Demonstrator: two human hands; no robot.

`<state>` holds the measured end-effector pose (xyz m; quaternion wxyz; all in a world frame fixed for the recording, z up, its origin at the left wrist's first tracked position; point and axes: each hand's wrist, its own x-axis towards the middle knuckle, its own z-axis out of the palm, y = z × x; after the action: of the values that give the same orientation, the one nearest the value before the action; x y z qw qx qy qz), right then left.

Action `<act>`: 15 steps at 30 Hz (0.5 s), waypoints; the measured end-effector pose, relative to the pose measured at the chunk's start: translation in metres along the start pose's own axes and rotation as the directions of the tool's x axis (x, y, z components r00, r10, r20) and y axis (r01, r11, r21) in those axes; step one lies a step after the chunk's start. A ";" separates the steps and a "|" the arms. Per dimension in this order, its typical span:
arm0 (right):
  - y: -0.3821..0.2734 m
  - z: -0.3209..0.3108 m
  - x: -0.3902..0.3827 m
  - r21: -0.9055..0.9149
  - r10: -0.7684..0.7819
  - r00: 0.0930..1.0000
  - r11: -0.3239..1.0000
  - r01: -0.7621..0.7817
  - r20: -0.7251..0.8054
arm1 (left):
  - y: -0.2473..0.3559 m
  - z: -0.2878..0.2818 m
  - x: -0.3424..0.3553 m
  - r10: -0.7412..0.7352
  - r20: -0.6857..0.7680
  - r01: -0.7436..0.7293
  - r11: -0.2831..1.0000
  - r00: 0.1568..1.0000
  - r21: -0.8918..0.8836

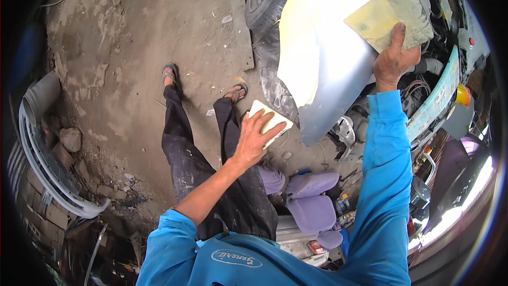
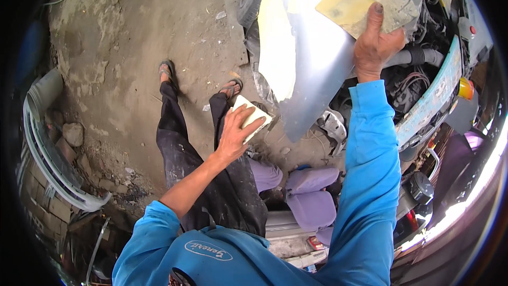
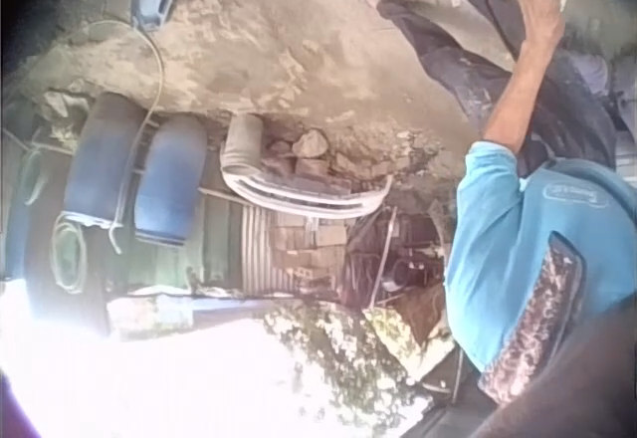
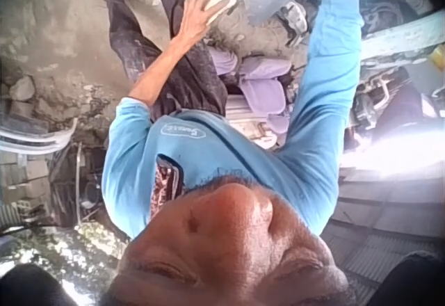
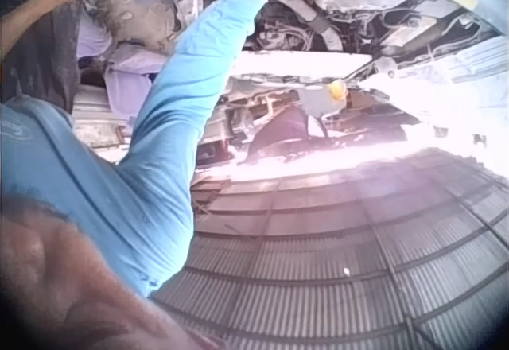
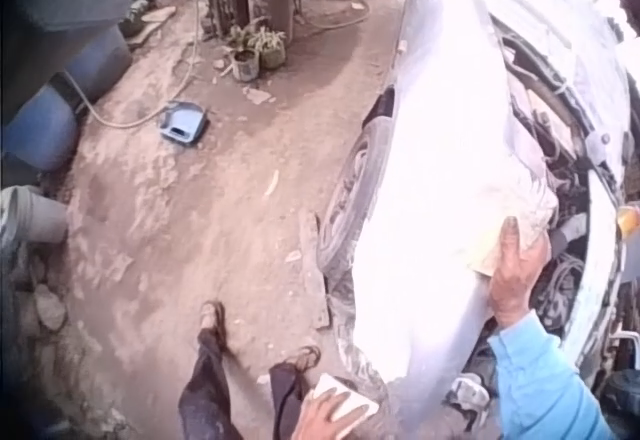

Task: Sanding the body filler on a car fender using sanding blocks and sandpaper.

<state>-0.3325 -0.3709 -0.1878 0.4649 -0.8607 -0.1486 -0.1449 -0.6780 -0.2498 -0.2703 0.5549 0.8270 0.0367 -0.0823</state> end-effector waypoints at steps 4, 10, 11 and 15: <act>-0.006 0.005 -0.002 0.056 0.049 0.997 0.997 -0.053 0.066 | 0.010 -0.011 0.039 -0.173 -0.113 0.148 0.968 0.978 -0.202; -0.008 0.007 -0.003 0.106 0.016 1.000 0.994 -0.017 0.003 | 0.020 -0.056 0.091 -0.153 -0.249 0.039 0.912 0.956 -0.409; -0.008 0.007 -0.003 0.012 0.017 0.999 1.000 -0.017 0.035 | 0.027 -0.063 0.090 -0.169 -0.246 0.047 0.899 0.955 -0.436; -0.017 0.010 -0.001 0.044 0.037 0.999 0.998 -0.038 0.025 | 0.058 -0.070 0.063 -0.097 -0.271 -0.018 0.920 0.958 -0.391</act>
<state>-0.3386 -0.3536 -0.1807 0.4845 -0.8546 -0.1411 -0.1227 -0.6008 -0.2094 -0.2027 0.6951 0.7025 0.1487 0.0353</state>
